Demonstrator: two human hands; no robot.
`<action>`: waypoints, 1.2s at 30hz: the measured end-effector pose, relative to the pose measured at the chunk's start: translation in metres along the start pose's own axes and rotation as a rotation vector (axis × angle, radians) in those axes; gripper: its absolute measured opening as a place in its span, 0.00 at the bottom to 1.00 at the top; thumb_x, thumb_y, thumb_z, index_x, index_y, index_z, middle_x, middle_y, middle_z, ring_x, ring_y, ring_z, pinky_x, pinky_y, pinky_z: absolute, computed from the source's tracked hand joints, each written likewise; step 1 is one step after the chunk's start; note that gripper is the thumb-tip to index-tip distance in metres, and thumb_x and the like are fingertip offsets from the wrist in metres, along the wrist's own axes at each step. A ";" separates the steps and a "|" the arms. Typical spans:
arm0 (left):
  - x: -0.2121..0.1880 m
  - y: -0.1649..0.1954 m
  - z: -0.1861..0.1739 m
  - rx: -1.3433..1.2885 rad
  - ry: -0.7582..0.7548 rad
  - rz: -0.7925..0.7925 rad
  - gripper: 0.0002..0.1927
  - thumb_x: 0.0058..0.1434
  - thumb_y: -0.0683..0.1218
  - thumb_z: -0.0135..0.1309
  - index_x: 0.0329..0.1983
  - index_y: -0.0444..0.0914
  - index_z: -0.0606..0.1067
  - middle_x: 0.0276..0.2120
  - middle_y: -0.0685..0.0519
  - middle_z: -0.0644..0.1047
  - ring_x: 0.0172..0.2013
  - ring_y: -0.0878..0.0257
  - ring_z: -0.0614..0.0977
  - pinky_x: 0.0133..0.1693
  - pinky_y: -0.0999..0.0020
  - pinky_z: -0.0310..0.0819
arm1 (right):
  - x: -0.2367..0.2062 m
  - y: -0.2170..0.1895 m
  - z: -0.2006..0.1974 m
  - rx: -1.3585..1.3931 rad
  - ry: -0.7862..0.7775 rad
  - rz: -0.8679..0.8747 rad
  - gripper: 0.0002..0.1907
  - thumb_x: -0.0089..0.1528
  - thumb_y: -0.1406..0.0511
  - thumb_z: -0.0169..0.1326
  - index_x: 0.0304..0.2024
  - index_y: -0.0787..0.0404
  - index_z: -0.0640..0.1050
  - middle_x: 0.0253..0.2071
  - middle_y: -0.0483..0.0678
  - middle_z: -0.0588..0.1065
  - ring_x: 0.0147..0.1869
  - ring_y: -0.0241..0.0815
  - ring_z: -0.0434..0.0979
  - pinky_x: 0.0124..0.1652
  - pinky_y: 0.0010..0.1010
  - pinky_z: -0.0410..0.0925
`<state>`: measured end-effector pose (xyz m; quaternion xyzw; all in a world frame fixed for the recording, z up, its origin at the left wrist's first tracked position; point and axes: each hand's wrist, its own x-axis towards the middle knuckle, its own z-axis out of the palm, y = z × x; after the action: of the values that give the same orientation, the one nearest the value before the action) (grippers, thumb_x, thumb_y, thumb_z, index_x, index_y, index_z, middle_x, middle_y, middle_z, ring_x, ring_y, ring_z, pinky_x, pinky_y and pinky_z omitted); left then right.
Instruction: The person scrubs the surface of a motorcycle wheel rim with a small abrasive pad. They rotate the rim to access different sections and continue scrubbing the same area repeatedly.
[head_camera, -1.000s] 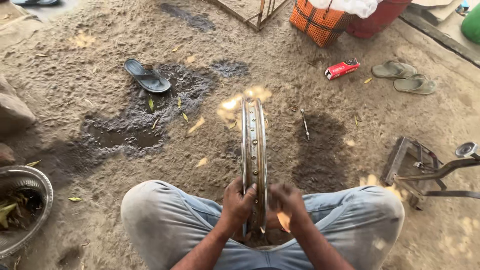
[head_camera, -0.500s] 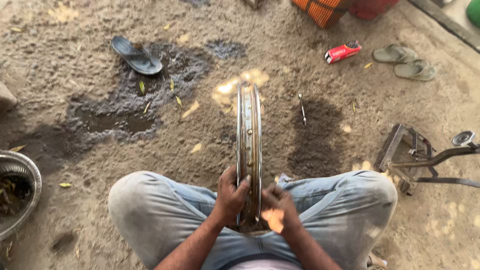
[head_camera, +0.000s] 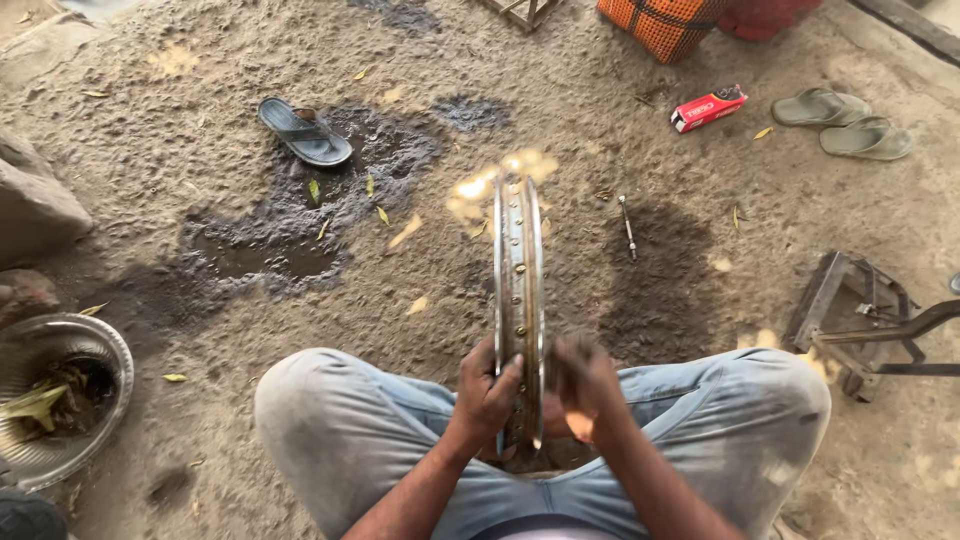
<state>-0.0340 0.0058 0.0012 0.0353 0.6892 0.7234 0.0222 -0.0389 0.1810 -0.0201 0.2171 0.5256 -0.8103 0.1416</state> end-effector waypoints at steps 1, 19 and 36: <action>0.001 -0.003 0.000 -0.037 -0.002 0.000 0.11 0.64 0.45 0.51 0.43 0.33 0.76 0.28 0.48 0.77 0.30 0.61 0.78 0.34 0.62 0.74 | -0.011 0.018 -0.006 0.099 -0.075 0.008 0.09 0.64 0.63 0.57 0.31 0.59 0.75 0.21 0.43 0.72 0.20 0.32 0.69 0.20 0.25 0.62; 0.008 -0.001 0.010 0.085 0.061 0.025 0.15 0.63 0.45 0.53 0.52 0.34 0.75 0.36 0.46 0.79 0.37 0.55 0.82 0.42 0.62 0.75 | -0.038 0.016 -0.002 -0.179 -0.027 -0.169 0.12 0.69 0.64 0.52 0.39 0.69 0.78 0.27 0.45 0.77 0.28 0.32 0.73 0.29 0.26 0.69; -0.014 -0.019 0.000 0.344 0.052 0.151 0.18 0.64 0.53 0.51 0.45 0.35 0.80 0.52 0.39 0.76 0.57 0.42 0.71 0.61 0.47 0.57 | -0.013 -0.018 -0.040 -0.988 -0.075 -0.342 0.10 0.58 0.63 0.63 0.28 0.64 0.82 0.21 0.42 0.80 0.25 0.31 0.74 0.27 0.27 0.67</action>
<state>-0.0199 0.0056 -0.0177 0.0713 0.7985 0.5951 -0.0562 -0.0283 0.2249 -0.0134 0.0065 0.8676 -0.4847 0.1114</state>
